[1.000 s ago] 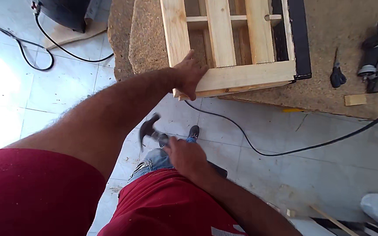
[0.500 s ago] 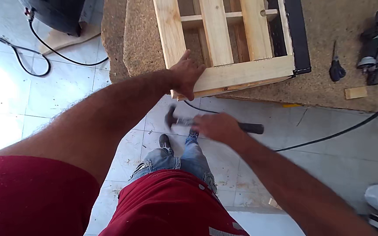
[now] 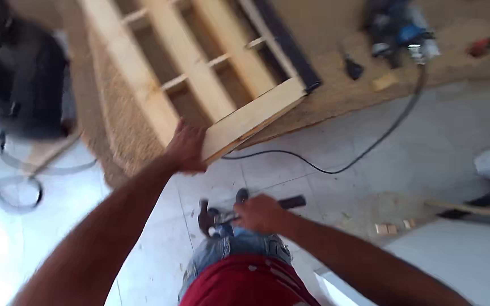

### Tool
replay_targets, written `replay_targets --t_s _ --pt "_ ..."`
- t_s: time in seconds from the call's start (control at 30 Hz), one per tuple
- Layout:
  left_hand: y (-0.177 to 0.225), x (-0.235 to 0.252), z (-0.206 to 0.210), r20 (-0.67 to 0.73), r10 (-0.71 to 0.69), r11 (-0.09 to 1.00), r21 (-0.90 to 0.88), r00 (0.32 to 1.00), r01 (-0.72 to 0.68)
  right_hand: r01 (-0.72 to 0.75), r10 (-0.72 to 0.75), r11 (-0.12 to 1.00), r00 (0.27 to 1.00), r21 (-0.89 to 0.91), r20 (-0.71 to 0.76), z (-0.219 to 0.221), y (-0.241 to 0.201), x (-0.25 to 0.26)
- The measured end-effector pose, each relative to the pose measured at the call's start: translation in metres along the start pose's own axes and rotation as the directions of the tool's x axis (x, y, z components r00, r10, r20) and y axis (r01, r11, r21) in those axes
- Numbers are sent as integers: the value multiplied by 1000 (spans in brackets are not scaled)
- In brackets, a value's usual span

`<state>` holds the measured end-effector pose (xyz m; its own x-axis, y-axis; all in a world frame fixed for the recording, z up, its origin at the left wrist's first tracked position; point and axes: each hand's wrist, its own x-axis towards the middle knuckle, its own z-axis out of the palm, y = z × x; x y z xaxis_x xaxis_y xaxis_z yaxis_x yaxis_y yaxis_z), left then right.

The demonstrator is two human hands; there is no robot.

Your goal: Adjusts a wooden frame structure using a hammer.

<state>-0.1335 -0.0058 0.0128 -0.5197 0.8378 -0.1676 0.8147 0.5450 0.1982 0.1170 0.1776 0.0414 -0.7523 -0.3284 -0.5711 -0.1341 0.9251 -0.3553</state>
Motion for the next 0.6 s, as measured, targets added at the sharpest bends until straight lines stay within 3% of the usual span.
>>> replay_targets --t_s 0.13,0.2,0.27,0.33,0.37,0.43,0.47,0.53,0.6 --pt "12 -1 -6 17 -57 995 84 998 55 -304 240 883 948 358 211 42 26 -19" --pt "15 -1 -5 31 -89 989 122 996 85 -399 336 708 916 582 219 59 42 -27" --pt "16 0 -5 33 -99 985 146 995 93 -396 443 459 878 796 181 70 52 -31" --pt "16 -2 -3 42 -96 980 182 995 87 -246 546 148 828 958 128 79 49 -33" --pt "17 -2 -4 55 -100 977 193 993 88 -69 608 -27 790 997 72 83 43 -31" --pt "21 0 -5 64 -104 977 196 993 90 349 739 -288 673 892 -25 85 28 -20" --pt "23 0 -6 75 -112 976 193 991 96 503 791 -362 611 785 -27 84 16 -11" --pt "24 -2 -8 115 -136 974 195 984 112 668 835 -494 542 556 90 77 -20 11" --pt "19 -2 -4 115 -121 972 215 986 94 721 811 -581 550 377 197 74 -69 40"
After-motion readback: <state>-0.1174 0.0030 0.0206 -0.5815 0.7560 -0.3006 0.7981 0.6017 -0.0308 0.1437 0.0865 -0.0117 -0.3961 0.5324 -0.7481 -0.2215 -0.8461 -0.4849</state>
